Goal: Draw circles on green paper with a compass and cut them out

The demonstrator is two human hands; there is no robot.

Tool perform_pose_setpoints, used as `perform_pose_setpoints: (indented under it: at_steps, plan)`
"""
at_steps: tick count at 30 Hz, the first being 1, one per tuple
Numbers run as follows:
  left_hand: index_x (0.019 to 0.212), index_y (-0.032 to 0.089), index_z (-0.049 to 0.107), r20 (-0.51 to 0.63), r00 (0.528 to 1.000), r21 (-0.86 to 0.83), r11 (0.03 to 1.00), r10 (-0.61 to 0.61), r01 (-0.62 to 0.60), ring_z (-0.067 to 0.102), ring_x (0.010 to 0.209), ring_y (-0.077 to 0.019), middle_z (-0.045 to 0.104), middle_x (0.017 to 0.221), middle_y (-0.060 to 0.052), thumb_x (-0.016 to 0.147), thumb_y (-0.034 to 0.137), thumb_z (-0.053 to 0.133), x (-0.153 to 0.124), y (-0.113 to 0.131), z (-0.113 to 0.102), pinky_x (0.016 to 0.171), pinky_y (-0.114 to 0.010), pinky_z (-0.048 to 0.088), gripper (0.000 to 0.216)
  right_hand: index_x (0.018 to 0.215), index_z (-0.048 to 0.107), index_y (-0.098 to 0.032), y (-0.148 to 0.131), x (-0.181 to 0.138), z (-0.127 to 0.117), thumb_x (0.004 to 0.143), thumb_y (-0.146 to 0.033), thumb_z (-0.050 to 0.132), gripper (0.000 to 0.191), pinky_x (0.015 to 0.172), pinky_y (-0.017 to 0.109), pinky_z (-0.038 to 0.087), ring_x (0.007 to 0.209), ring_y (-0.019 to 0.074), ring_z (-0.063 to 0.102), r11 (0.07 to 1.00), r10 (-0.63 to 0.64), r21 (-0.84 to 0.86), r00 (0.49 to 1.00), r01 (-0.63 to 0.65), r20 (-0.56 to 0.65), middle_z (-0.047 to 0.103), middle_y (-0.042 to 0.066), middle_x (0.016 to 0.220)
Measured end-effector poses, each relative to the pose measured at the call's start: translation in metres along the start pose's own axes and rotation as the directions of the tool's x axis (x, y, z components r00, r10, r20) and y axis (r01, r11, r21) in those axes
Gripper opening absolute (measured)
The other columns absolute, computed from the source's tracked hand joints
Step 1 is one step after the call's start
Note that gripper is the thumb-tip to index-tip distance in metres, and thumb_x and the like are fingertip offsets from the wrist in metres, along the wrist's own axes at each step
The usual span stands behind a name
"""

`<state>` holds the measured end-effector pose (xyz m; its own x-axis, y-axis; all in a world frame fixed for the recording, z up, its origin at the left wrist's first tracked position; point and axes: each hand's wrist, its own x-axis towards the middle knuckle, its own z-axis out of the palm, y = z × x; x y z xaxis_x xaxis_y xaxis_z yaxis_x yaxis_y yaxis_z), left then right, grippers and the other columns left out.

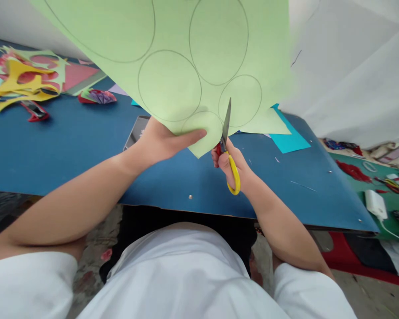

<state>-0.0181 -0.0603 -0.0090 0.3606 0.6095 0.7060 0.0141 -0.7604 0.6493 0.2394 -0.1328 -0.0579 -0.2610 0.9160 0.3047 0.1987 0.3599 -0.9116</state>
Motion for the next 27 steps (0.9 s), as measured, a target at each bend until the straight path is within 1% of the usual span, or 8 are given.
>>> perform_pose_setpoints:
  at_steps: [5,10,12,15,17,21,23,27]
  plan:
    - [0.148,0.023,0.091,0.006,1.000,0.021,1.000,-0.009,0.009,0.087,0.151,-0.0460,0.093,0.154,-0.017,0.105,0.058,0.105,0.002,-0.003,-0.003,0.134,-0.074,0.072,0.057,0.122,0.065,-0.031,-0.002,0.000,-0.002,0.100,-0.118,0.063,0.089,0.069,0.039,0.054,0.076,0.0203,0.054,0.999,-0.006,-0.038,1.000,0.006,-0.002,0.061,0.001,0.098]
    - [0.148,0.022,0.092,0.001,1.000,0.020,1.000,0.003,-0.003,0.089,0.148,-0.0454,0.093,0.153,-0.016,0.104,0.058,0.106,0.003,-0.004,-0.004,0.132,-0.071,0.074,0.058,0.120,0.066,-0.031,-0.005,0.000,-0.003,0.100,-0.118,0.063,0.089,0.069,0.039,0.054,0.075,0.0198,0.055,0.999,-0.002,-0.049,1.000,0.002,-0.005,0.062,0.001,0.099]
    - [0.149,0.021,0.092,0.008,1.000,0.016,1.000,0.009,-0.009,0.089,0.148,-0.0444,0.093,0.153,-0.016,0.105,0.057,0.105,0.003,-0.004,-0.004,0.132,-0.070,0.074,0.058,0.120,0.066,-0.031,-0.006,-0.001,-0.003,0.102,-0.115,0.064,0.087,0.069,0.039,0.053,0.075,0.0195,0.055,0.999,-0.005,-0.046,1.000,0.005,0.000,0.062,0.001,0.099]
    - [0.151,0.022,0.091,0.011,1.000,0.030,0.999,0.019,-0.019,0.088,0.148,-0.0448,0.092,0.155,-0.017,0.105,0.058,0.106,0.004,-0.004,-0.006,0.132,-0.072,0.074,0.061,0.119,0.066,-0.031,-0.007,0.000,-0.004,0.104,-0.114,0.063,0.085,0.069,0.039,0.051,0.074,0.0195,0.054,0.998,-0.018,-0.062,1.000,0.018,-0.002,0.063,0.001,0.097]
    - [0.151,0.027,0.091,0.011,1.000,0.044,0.999,0.002,-0.002,0.087,0.150,-0.0456,0.092,0.156,-0.014,0.102,0.058,0.107,0.006,-0.003,-0.008,0.135,-0.074,0.072,0.061,0.117,0.066,-0.031,-0.007,0.000,-0.004,0.102,-0.116,0.062,0.087,0.068,0.040,0.051,0.073,0.0199,0.053,0.996,-0.016,-0.085,1.000,0.016,-0.008,0.062,0.000,0.094]
    - [0.145,0.041,0.092,0.017,0.999,0.023,0.999,-0.045,0.044,0.086,0.152,-0.0446,0.093,0.154,0.000,0.092,0.050,0.112,0.009,-0.001,-0.011,0.135,-0.069,0.073,0.058,0.116,0.066,-0.031,-0.007,0.000,-0.005,0.101,-0.118,0.061,0.089,0.066,0.039,0.050,0.073,0.0205,0.053,0.994,-0.014,-0.107,1.000,0.012,-0.011,0.062,0.000,0.092]
    - [0.144,0.042,0.092,0.018,0.999,0.021,0.999,-0.041,0.041,0.086,0.151,-0.0440,0.094,0.153,0.002,0.092,0.051,0.111,0.010,-0.001,-0.012,0.134,-0.067,0.075,0.056,0.116,0.067,-0.031,-0.006,0.000,-0.005,0.101,-0.117,0.061,0.088,0.066,0.039,0.049,0.073,0.0206,0.053,0.994,-0.020,-0.112,1.000,0.018,-0.011,0.062,0.000,0.092]
    - [0.151,0.042,0.089,0.051,0.999,0.080,0.997,-0.011,0.007,0.086,0.152,-0.0421,0.092,0.157,0.002,0.101,0.059,0.103,0.010,-0.004,-0.015,0.135,-0.065,0.074,0.055,0.116,0.067,-0.031,-0.004,0.000,-0.006,0.102,-0.116,0.061,0.087,0.066,0.039,0.049,0.070,0.0194,0.052,0.993,-0.036,-0.109,0.999,0.035,-0.005,0.060,-0.001,0.088]
